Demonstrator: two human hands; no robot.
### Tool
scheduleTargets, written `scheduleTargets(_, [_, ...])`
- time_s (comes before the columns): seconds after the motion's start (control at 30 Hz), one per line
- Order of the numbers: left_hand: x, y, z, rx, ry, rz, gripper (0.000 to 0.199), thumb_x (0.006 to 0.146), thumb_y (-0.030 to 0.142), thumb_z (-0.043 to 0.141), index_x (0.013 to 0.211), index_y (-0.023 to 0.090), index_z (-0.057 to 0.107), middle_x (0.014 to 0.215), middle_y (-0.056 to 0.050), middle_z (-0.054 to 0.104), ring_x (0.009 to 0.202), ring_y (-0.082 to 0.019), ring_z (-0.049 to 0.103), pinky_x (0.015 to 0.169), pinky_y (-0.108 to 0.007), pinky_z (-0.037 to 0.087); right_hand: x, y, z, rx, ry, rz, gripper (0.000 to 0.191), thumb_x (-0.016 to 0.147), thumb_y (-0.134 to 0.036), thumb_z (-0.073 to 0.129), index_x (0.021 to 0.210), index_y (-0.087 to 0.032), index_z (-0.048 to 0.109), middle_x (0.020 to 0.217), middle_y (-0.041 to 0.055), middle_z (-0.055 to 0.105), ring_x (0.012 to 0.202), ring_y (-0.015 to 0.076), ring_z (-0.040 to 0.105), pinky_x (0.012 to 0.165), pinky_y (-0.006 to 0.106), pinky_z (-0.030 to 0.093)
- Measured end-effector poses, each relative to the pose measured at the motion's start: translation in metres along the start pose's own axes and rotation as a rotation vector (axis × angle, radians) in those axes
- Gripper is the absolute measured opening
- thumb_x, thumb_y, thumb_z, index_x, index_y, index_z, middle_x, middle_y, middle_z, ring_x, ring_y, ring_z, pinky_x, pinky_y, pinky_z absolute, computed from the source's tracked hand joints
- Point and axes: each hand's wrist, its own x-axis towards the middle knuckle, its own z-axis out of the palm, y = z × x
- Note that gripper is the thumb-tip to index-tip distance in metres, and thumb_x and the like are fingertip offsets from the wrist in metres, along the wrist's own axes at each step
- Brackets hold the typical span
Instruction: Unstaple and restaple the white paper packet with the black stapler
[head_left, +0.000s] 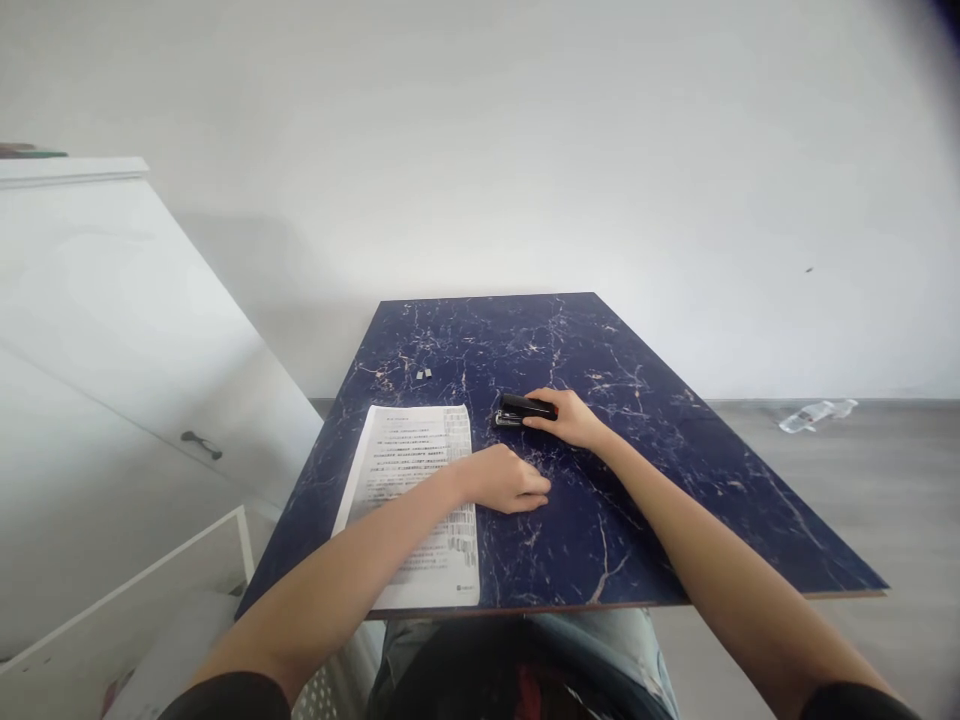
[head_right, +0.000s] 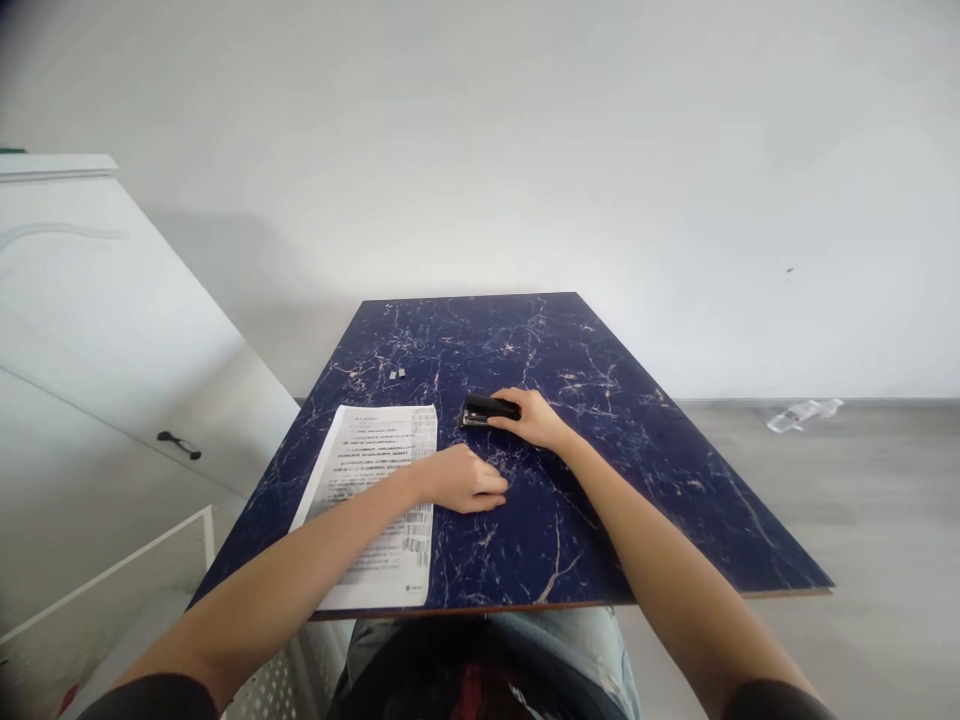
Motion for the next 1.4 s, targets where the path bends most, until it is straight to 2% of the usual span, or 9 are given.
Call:
scheduleTargets(0.17, [0.001,0.005,-0.002,-0.011,0.038,0.036,0.031,0.099,0.038,0.052,0.076,0.02,0.062,0.071,-0.001,0.07,0.056,-0.012,0.059,0.049,-0.029,0.03,0.018,-0.039,0.019,0.033,0.062,0.004,0.037,0.083,-0.043,0.072,0.112,-0.021,0.071,0.102,0.0063,0.075,0.084,0.0219,0.067,0.078,0.032,0.05])
scheduleTargets(0.33, [0.002,0.007,0.0,-0.01,0.074,0.11,0.036,0.101,0.039,0.048,0.075,0.02,0.064,0.069,-0.001,0.07,0.056,-0.012,0.06,0.05,-0.029,0.032,0.048,-0.088,0.048,0.097,-0.015,-0.122,0.025,0.083,-0.037,0.075,0.102,-0.02,0.074,0.089,0.0025,0.074,0.074,0.0171,0.064,0.07,0.028,0.045])
scheduleTargets(0.47, [0.002,0.003,0.004,0.024,0.082,0.146,0.031,0.1,0.037,0.051,0.083,0.021,0.072,0.073,-0.003,0.073,0.065,-0.016,0.066,0.058,-0.029,0.042,0.071,-0.107,0.072,0.121,-0.056,-0.182,0.024,0.081,-0.034,0.077,0.102,-0.021,0.075,0.088,0.0006,0.075,0.074,0.0158,0.065,0.07,0.027,0.044])
scheduleTargets(0.6, [0.002,0.0,0.005,0.007,0.073,0.187,0.024,0.097,0.033,0.055,0.099,0.023,0.077,0.092,-0.005,0.078,0.084,-0.019,0.07,0.074,-0.03,0.051,0.085,-0.108,0.087,0.128,-0.063,-0.195,0.022,0.081,-0.035,0.077,0.098,-0.021,0.074,0.086,0.0003,0.074,0.073,0.0157,0.064,0.069,0.026,0.043])
scheduleTargets(0.93, [0.005,-0.001,0.005,-0.014,0.048,0.194,0.029,0.1,0.031,0.05,0.103,0.023,0.078,0.1,-0.006,0.078,0.093,-0.02,0.071,0.083,-0.03,0.053,0.097,-0.101,0.098,0.151,-0.115,-0.216,0.024,0.08,-0.036,0.078,0.098,-0.021,0.075,0.086,-0.0001,0.074,0.074,0.0153,0.064,0.07,0.025,0.043])
scheduleTargets(1.23, [0.002,-0.006,0.013,-0.035,0.1,0.155,0.024,0.096,0.032,0.056,0.096,0.025,0.08,0.089,-0.005,0.078,0.078,-0.018,0.07,0.073,-0.027,0.053,0.105,-0.1,0.106,0.153,-0.188,-0.246,0.022,0.08,-0.037,0.078,0.095,-0.021,0.075,0.086,-0.0002,0.074,0.072,0.015,0.064,0.068,0.026,0.043])
scheduleTargets(1.4, [0.002,-0.006,0.013,-0.043,0.097,0.147,0.025,0.096,0.033,0.056,0.094,0.025,0.08,0.087,-0.005,0.078,0.076,-0.017,0.07,0.071,-0.026,0.053,0.107,-0.099,0.108,0.134,-0.19,-0.251,0.021,0.08,-0.036,0.079,0.093,-0.02,0.075,0.083,-0.0014,0.073,0.07,0.014,0.063,0.066,0.025,0.041])
